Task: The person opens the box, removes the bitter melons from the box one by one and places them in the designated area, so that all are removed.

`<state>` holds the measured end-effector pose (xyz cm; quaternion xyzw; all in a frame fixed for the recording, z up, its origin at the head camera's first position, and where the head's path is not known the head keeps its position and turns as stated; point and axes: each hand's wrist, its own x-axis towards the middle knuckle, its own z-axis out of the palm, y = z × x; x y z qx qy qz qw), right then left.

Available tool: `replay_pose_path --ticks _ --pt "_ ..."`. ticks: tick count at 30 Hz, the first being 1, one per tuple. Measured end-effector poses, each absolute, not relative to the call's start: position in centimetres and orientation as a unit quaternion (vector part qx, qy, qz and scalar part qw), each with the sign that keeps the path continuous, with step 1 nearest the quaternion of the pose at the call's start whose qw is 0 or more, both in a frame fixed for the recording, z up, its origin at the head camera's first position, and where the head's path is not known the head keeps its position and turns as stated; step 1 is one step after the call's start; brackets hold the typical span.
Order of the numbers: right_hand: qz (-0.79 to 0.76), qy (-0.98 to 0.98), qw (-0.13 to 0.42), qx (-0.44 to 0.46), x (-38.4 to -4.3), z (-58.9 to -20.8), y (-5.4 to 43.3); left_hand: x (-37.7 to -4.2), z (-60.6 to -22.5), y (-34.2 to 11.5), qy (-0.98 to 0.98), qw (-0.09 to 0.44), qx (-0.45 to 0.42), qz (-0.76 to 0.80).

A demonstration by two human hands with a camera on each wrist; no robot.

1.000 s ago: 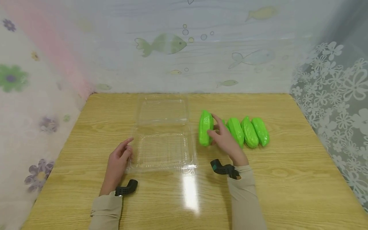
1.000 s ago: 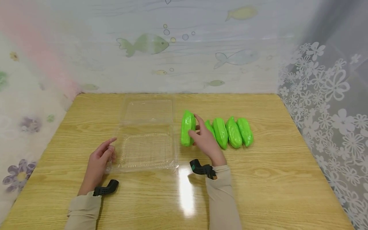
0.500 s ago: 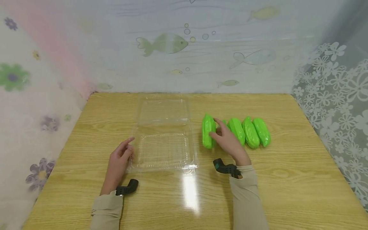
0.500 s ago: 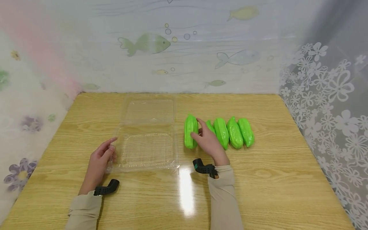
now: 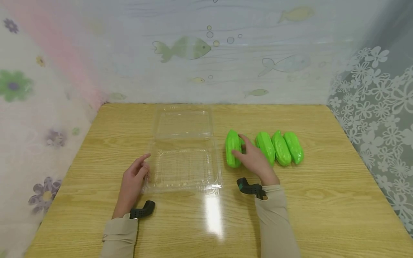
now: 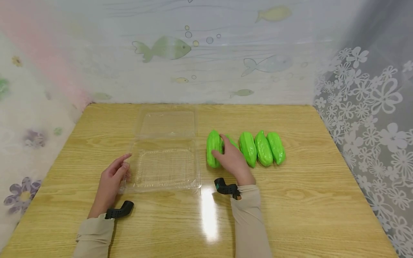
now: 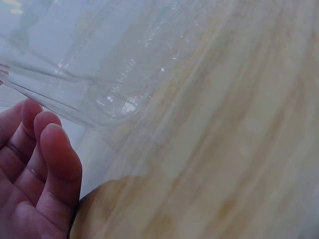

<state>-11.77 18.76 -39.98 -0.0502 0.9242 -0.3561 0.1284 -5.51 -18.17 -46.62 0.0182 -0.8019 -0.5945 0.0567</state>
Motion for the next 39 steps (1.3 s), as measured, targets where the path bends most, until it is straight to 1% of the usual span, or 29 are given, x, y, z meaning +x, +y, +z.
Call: replay_pose_path --ticks 8,13,26,33,39 --pt "-0.326 0.938 0.109 -0.033 -12.5 -40.4 18.1 -6.9 -47.1 -18.7 -0.795 0.05 0.009 -0.604" --pt "-0.298 0.949 0.098 -0.035 -12.6 -40.8 17.5 -6.9 -47.2 -18.7 -0.794 0.049 0.01 -0.606" --pt "-0.283 0.954 0.096 -0.004 -12.5 -40.9 16.4 -7.2 -47.4 -18.7 -0.792 0.051 0.014 -0.608" --pt "-0.283 0.956 0.073 0.018 -12.6 -41.0 16.3 -7.6 -47.6 -18.9 -0.792 0.048 0.011 -0.609" --pt "-0.286 0.957 0.052 0.012 -12.8 -41.2 16.3 -8.0 -47.7 -19.0 -0.795 0.048 0.007 -0.605"
